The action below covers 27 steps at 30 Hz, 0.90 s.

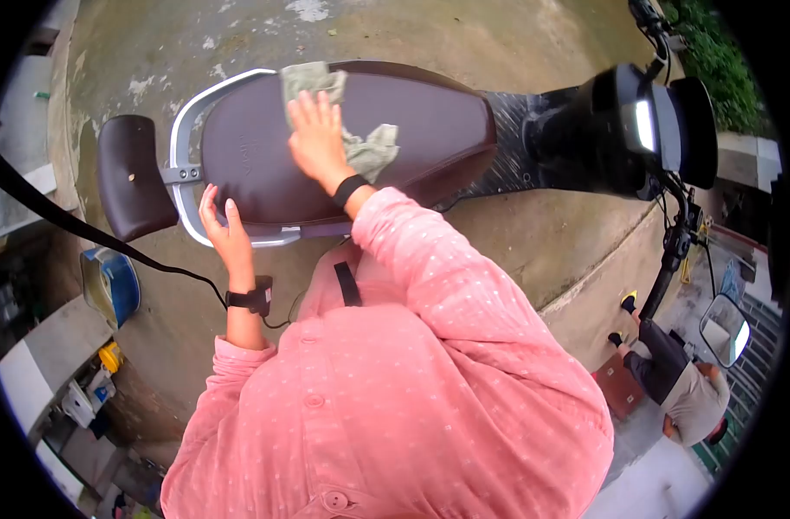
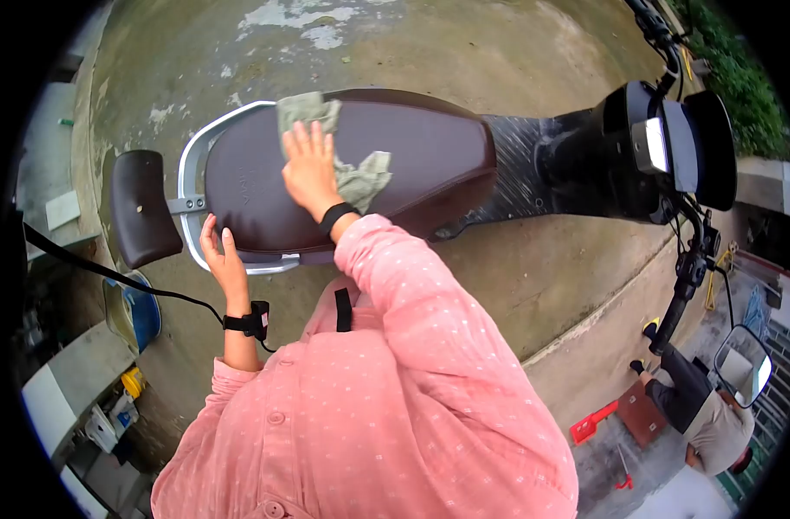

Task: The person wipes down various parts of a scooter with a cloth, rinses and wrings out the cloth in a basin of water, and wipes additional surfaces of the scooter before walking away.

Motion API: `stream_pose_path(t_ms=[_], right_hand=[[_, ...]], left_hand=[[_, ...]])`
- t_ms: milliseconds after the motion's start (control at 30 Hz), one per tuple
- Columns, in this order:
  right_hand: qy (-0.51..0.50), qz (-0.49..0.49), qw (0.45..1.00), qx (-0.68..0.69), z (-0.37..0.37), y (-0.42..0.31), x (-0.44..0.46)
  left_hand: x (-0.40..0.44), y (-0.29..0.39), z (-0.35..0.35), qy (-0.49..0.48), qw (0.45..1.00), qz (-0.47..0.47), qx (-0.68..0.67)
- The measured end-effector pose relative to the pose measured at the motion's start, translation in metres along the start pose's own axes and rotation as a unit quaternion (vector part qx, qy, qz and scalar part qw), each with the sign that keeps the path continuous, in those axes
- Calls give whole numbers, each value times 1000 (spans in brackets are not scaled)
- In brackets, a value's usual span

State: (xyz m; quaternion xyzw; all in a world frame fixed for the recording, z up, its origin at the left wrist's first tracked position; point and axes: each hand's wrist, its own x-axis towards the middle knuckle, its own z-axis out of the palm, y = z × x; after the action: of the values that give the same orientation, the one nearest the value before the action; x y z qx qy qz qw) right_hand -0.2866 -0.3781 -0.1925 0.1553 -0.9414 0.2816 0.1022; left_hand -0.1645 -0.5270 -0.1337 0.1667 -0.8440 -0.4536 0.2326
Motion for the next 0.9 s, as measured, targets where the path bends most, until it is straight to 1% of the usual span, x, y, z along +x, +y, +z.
stream_pose_path(t_ms=[33,100,167,200,267,300,367,400,433,467,500,533,567,600,633,667,700,733,767,800,867,900], right_hand=[[-28,-17,993,109,-14,-26,-14],[-39,-85,988,119,-17,-38,-49],[-67,-112,981,141,-32,-24,-87],[-54,-107,988,100,-41,-8,-106],[-13,-60,997,48,-49,45,-138],[11,-2,1000,-9,-55,73,-151],[69,109,989,-68,-73,129,-165],[136,149,976,-81,-76,156,-165],[190,203,959,-52,-73,181,-163],[261,236,936,15,-69,202,-156],[330,288,897,63,-75,215,-144],[381,374,837,118,-69,236,-136],[425,456,739,255,-62,255,-135],[419,470,689,360,-58,256,-141],[410,479,626,459,-53,254,-148],[417,465,675,393,-43,240,-155],[437,454,700,335,-32,215,-161],[428,470,679,368,-23,183,-171],[403,479,685,373,-28,141,-175],[374,475,718,346,-8,102,-185],[275,463,792,288,22,25,-207],[228,447,827,253,22,6,-208]], left_hand=[[2,4,5,-10,1000,-1,12],[4,13,14,-37,999,-21,10],[5,17,23,-86,996,-22,-26],[4,23,28,-116,993,-19,-28],[1,40,41,-176,984,-14,-22],[-1,50,49,-202,979,-16,-12],[-3,62,64,-269,962,33,44],[-4,71,73,-293,948,86,89],[-5,73,83,-313,932,122,132],[-4,71,90,-322,920,139,177],[-3,69,94,-330,904,155,223],[0,61,95,-343,896,159,234],[6,49,96,-346,879,154,290],[7,37,99,-346,861,150,342],[2,27,98,-359,851,158,349],[-3,18,99,-315,830,231,398],[-8,13,103,-264,806,298,438],[-10,9,106,-245,795,314,459],[-10,11,106,-240,794,320,458],[-9,12,105,-244,793,317,459],[-9,15,103,-249,796,318,451],[-10,16,100,-254,790,321,457]])
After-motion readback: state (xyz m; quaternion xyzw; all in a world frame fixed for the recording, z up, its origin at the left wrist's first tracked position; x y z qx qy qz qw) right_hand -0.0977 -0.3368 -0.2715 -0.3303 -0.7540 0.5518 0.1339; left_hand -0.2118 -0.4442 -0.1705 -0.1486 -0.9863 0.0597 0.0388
